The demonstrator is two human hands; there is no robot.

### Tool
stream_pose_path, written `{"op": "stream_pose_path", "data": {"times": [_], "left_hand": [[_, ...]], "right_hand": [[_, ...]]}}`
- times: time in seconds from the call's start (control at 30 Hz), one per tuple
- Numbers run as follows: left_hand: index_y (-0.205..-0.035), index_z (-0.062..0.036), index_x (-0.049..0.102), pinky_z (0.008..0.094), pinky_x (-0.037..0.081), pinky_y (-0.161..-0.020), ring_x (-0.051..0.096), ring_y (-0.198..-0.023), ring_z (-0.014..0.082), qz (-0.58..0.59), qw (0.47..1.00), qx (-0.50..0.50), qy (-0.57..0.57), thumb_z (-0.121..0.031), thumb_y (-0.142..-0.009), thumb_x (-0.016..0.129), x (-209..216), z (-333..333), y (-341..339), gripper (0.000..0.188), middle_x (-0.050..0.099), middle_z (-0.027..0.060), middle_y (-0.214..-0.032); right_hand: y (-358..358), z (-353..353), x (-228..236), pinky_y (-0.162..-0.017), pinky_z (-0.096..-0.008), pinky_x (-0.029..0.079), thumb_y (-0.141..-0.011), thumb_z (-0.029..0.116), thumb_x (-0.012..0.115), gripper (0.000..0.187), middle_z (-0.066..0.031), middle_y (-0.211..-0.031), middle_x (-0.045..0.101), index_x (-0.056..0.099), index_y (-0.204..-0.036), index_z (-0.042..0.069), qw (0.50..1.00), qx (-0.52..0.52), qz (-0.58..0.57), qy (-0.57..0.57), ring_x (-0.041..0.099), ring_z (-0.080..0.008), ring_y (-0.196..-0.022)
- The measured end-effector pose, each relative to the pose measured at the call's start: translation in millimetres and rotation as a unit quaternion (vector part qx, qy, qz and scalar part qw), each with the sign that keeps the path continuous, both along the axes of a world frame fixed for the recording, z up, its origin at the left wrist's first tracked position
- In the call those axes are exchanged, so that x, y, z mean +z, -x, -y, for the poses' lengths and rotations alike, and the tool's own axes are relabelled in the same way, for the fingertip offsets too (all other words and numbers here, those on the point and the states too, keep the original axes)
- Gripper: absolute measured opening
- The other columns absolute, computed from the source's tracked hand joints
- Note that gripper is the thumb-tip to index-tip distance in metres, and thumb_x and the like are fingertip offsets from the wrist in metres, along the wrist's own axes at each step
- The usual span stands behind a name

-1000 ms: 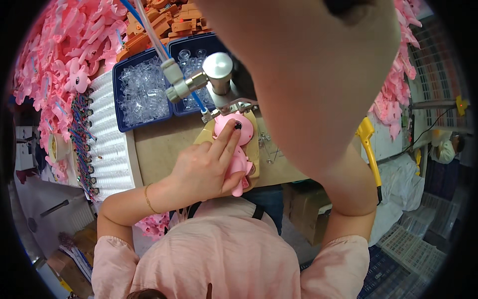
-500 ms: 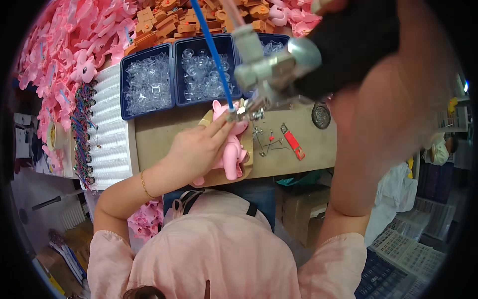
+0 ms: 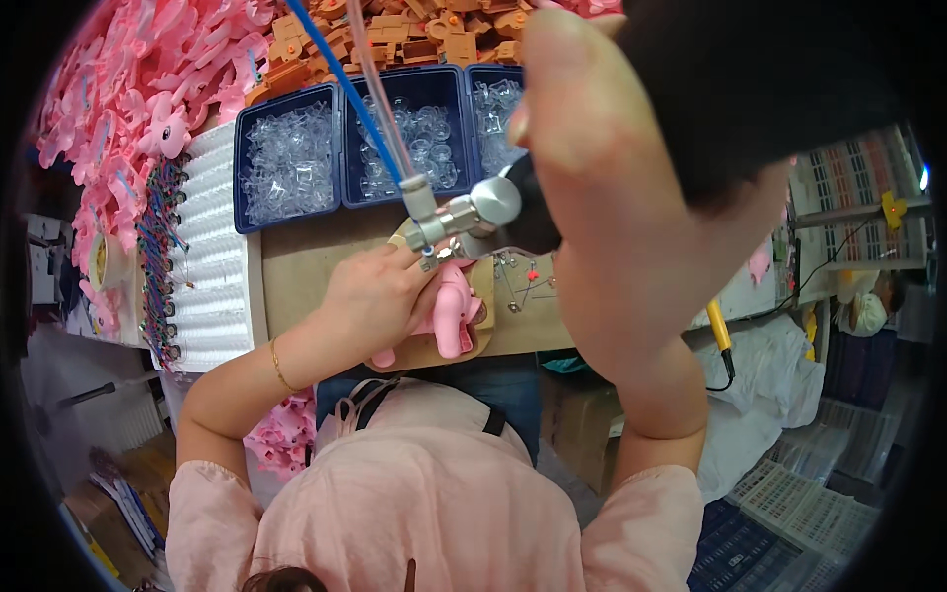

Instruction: Assembling pink plastic pony toys by installing electronic components and soldering wires at a factory workbench.

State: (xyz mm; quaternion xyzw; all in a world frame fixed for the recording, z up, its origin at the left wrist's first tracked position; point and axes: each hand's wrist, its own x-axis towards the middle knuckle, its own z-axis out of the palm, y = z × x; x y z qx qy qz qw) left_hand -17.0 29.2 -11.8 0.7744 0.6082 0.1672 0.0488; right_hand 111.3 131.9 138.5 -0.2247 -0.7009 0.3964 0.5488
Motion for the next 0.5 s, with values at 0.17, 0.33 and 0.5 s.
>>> {"op": "stream_pose_path", "data": {"times": [0.17, 0.33, 0.5], "left_hand": [[-0.123, -0.0031, 0.052, 0.0260, 0.050, -0.063, 0.060, -0.077, 0.0170, 0.009, 1.000, -0.001, 0.018, -0.022, -0.071, 0.059, 7.4, -1.0, -4.0, 0.055, 0.044, 0.0090, -0.135], [-0.123, -0.0036, 0.052, 0.0249, 0.049, -0.064, 0.059, -0.073, 0.0157, 0.012, 1.000, 0.003, 0.012, -0.021, -0.071, 0.058, 2.0, -0.2, -2.6, 0.056, 0.047, 0.0089, -0.133], [-0.123, -0.0034, 0.052, 0.0243, 0.048, -0.062, 0.058, -0.071, 0.0148, 0.018, 1.000, 0.000, -0.004, -0.021, -0.070, 0.059, 2.1, -1.8, -3.2, 0.056, 0.046, 0.0091, -0.133]], "right_hand": [[-0.3, 2.5, 21.0, -0.064, -0.0286, 0.036, -0.088, 0.020, 0.044, 0.019, -0.0052, -0.077, 0.045, 0.046, -0.078, 0.004, 0.985, 0.123, -0.105, 0.064, 0.043, -0.0135, -0.066], [1.0, -5.9, 10.9, -0.064, -0.0289, 0.036, -0.088, 0.021, 0.044, 0.020, -0.0050, -0.077, 0.045, 0.046, -0.079, 0.004, 0.988, 0.122, -0.087, 0.048, 0.042, -0.0136, -0.066], [0.3, -6.1, 13.1, -0.065, -0.0286, 0.036, -0.088, 0.021, 0.045, 0.020, -0.0051, -0.077, 0.045, 0.046, -0.080, 0.003, 0.989, 0.106, -0.088, 0.049, 0.042, -0.0138, -0.066]]}}
